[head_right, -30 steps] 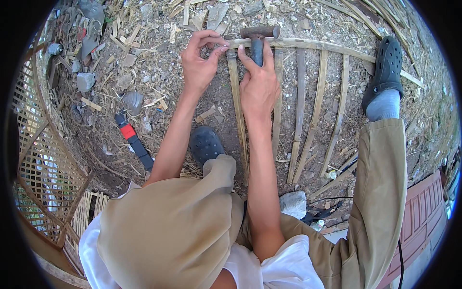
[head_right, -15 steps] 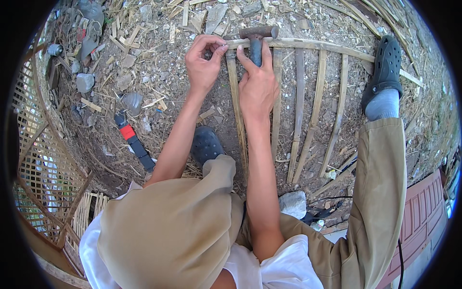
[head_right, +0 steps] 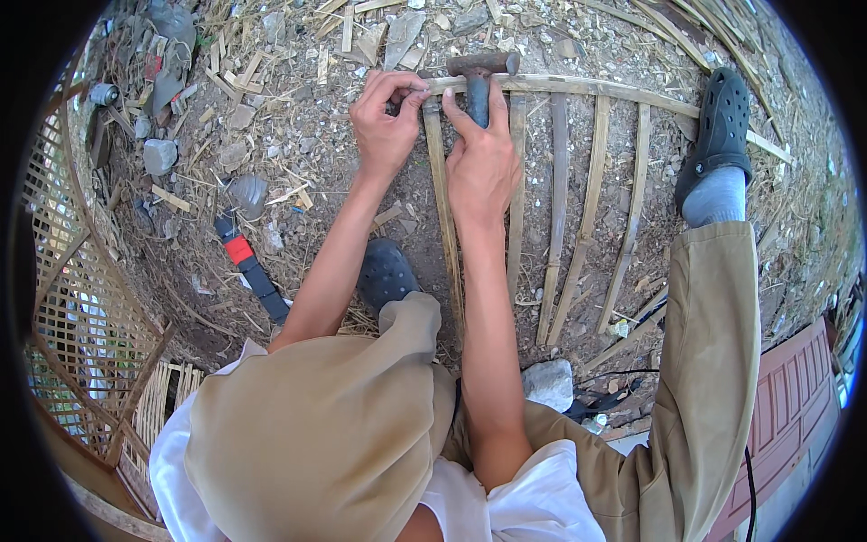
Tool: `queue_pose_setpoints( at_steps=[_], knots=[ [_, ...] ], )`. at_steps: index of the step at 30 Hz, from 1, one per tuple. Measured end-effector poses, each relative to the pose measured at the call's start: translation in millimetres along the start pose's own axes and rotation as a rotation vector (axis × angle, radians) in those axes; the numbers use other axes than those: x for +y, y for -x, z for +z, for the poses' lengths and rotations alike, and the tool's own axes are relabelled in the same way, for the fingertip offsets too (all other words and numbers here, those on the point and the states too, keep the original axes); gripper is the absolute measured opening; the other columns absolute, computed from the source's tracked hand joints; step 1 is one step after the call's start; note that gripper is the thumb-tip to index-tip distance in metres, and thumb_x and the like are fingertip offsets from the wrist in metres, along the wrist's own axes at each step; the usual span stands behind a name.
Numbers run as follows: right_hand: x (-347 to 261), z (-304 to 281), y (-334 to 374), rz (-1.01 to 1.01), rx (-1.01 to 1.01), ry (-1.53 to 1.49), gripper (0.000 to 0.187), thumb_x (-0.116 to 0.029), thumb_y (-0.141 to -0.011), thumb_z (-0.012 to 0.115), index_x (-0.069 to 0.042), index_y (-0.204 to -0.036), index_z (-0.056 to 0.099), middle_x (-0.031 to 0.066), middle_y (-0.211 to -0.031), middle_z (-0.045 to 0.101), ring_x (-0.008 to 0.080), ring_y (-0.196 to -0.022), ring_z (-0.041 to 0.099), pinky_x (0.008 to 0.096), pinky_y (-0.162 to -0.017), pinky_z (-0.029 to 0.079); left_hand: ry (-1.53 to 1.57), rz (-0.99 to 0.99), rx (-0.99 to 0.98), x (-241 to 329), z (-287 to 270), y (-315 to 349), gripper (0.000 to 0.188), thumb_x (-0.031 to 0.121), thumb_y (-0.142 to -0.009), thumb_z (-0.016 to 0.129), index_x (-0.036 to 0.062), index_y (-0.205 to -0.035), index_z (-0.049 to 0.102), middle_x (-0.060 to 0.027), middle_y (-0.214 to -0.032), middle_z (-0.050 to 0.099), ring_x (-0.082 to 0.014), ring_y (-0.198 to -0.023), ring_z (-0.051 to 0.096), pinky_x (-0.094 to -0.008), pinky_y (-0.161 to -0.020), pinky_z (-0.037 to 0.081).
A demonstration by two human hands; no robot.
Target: The person constructs a lattice from bamboo strips by positioning a horizontal strip across several vertical strips and securing it with nails using a hammer.
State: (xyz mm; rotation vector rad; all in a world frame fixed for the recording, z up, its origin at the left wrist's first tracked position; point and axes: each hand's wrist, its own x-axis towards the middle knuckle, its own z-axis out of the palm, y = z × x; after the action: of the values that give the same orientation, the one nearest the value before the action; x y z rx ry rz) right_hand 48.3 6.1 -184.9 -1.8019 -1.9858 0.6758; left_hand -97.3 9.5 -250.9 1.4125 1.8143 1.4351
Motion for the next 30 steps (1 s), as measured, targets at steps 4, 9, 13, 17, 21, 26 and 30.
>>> queue_pose_setpoints(
  at_steps=[4, 9, 13, 17, 21, 26, 30],
  knots=[
    [0.8, 1.1, -0.2, -0.01, 0.006, 0.0, 0.063, 0.011, -0.086, 0.069, -0.028, -0.133, 0.085, 0.0178, -0.166, 0.057, 0.0412, -0.113, 0.078, 0.0488, -0.091, 0.064, -0.003, 0.0, 0.011, 1.4, 1.4, -1.2, 0.018, -0.01, -0.088, 0.081, 0.0028, -0.099, 0.079, -0.0057, -0.097, 0.078, -0.0131, -0.075, 0.066, -0.0291, -0.067, 0.055],
    [2.1, 1.1, -1.3, 0.009, -0.022, -0.028, 0.064, 0.011, -0.086, 0.069, -0.028, -0.133, 0.085, 0.0179, -0.168, 0.056, 0.0405, -0.117, 0.077, 0.0484, -0.093, 0.064, 0.004, 0.012, 0.044, 3.5, 3.8, -1.5, 0.017, -0.011, -0.086, 0.081, 0.0023, -0.097, 0.078, -0.0064, -0.095, 0.079, -0.0151, -0.076, 0.068, -0.0301, -0.066, 0.055],
    [-0.2, -1.3, -0.1, 0.016, -0.028, -0.015, 0.064, 0.012, -0.085, 0.069, -0.027, -0.133, 0.085, 0.0181, -0.169, 0.055, 0.0407, -0.12, 0.077, 0.0483, -0.095, 0.063, 0.019, 0.031, 0.065, 3.8, 5.2, 0.4, 0.017, -0.011, -0.086, 0.082, 0.0019, -0.096, 0.077, -0.0075, -0.095, 0.079, -0.0187, -0.078, 0.068, -0.032, -0.068, 0.055],
    [0.4, 0.1, -0.7, 0.006, -0.025, -0.017, 0.065, 0.012, -0.085, 0.07, -0.028, -0.134, 0.085, 0.0183, -0.169, 0.055, 0.0411, -0.121, 0.076, 0.0483, -0.096, 0.063, 0.022, 0.047, 0.075, 3.1, 4.6, 0.1, 0.016, -0.009, -0.086, 0.082, 0.0017, -0.095, 0.076, -0.0079, -0.095, 0.079, -0.0209, -0.079, 0.068, -0.0334, -0.07, 0.056],
    [2.3, 2.0, -0.5, 0.002, -0.019, -0.009, 0.065, 0.011, -0.086, 0.071, -0.029, -0.135, 0.084, 0.0178, -0.169, 0.055, 0.0408, -0.123, 0.076, 0.0482, -0.097, 0.063, 0.012, -0.002, 0.058, 6.8, 5.0, -0.6, 0.015, -0.009, -0.086, 0.082, 0.0017, -0.095, 0.076, -0.0075, -0.093, 0.077, -0.0213, -0.078, 0.068, -0.0338, -0.07, 0.056],
    [3.6, 0.1, 0.5, -0.002, -0.057, -0.002, 0.07, 0.012, -0.086, 0.07, -0.032, -0.14, 0.082, 0.0169, -0.17, 0.053, 0.0401, -0.126, 0.075, 0.0473, -0.098, 0.063, 0.0, -0.034, 0.07, 7.0, 7.3, -1.4, 0.017, -0.012, -0.082, 0.078, 0.002, -0.092, 0.075, -0.0079, -0.088, 0.075, -0.0219, -0.076, 0.068, -0.0342, -0.069, 0.056],
    [5.9, -5.4, 4.0, -0.098, 0.032, -0.058, 0.08, 0.012, -0.087, 0.069, -0.031, -0.154, 0.071, 0.0208, -0.168, 0.053, 0.0414, -0.127, 0.073, 0.0482, -0.096, 0.062, -0.005, -0.017, 0.067, 4.5, 8.5, 0.4, 0.019, -0.013, -0.082, 0.077, 0.0019, -0.093, 0.075, -0.0088, -0.089, 0.075, -0.0238, -0.08, 0.069, -0.0354, -0.07, 0.056]
  ],
)
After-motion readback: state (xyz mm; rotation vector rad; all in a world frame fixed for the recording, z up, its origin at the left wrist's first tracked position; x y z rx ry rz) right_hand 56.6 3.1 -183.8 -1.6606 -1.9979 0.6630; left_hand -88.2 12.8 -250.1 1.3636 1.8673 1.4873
